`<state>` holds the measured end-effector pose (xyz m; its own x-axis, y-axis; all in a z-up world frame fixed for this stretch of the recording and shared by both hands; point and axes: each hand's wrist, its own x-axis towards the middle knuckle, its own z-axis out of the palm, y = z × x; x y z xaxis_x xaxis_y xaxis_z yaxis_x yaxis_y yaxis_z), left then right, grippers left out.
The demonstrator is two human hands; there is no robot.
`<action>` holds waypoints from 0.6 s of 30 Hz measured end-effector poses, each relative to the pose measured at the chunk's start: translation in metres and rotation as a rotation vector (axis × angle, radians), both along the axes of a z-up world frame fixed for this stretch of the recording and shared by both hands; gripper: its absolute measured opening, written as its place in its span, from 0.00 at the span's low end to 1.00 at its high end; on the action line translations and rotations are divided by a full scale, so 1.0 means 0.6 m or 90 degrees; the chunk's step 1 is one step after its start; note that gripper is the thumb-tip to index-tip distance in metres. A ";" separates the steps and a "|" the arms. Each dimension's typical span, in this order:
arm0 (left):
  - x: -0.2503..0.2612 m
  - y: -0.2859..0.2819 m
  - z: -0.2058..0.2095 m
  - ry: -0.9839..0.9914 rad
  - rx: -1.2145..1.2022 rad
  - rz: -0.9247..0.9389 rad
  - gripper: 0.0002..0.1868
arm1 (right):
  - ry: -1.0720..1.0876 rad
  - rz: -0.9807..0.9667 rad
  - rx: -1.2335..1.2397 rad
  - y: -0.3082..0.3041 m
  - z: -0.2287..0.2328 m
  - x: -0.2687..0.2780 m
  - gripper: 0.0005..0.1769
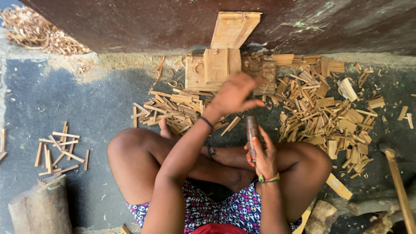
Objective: The person sits cross-legged on the floor and uses a chisel and mallet to carve a piece of wood. They repeatedly strike the chisel to remove wood shavings and shape the wood, occasionally clearing debris from the work area.
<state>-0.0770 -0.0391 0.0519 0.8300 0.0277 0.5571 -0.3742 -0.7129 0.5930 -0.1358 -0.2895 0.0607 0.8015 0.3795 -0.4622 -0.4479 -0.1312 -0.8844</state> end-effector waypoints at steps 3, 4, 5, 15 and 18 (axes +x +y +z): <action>0.008 -0.037 -0.006 0.066 0.007 -0.100 0.31 | 0.021 0.016 0.004 0.007 -0.001 -0.003 0.32; 0.009 -0.043 -0.009 0.048 0.026 -0.101 0.27 | 0.027 0.023 0.010 0.010 -0.001 -0.003 0.31; 0.008 -0.044 -0.013 0.030 0.047 -0.103 0.25 | 0.031 0.030 0.008 0.012 0.000 -0.004 0.31; 0.012 -0.029 -0.021 0.075 0.017 -0.105 0.26 | 0.026 0.076 0.008 0.028 0.014 0.000 0.31; 0.009 -0.032 -0.025 0.070 0.014 -0.088 0.26 | 0.024 0.082 0.000 0.027 0.013 0.003 0.31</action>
<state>-0.0717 -0.0582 0.0370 0.8814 -0.1018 0.4613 -0.4028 -0.6721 0.6213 -0.1342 -0.2736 0.0687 0.7278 0.4780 -0.4917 -0.4609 -0.1899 -0.8669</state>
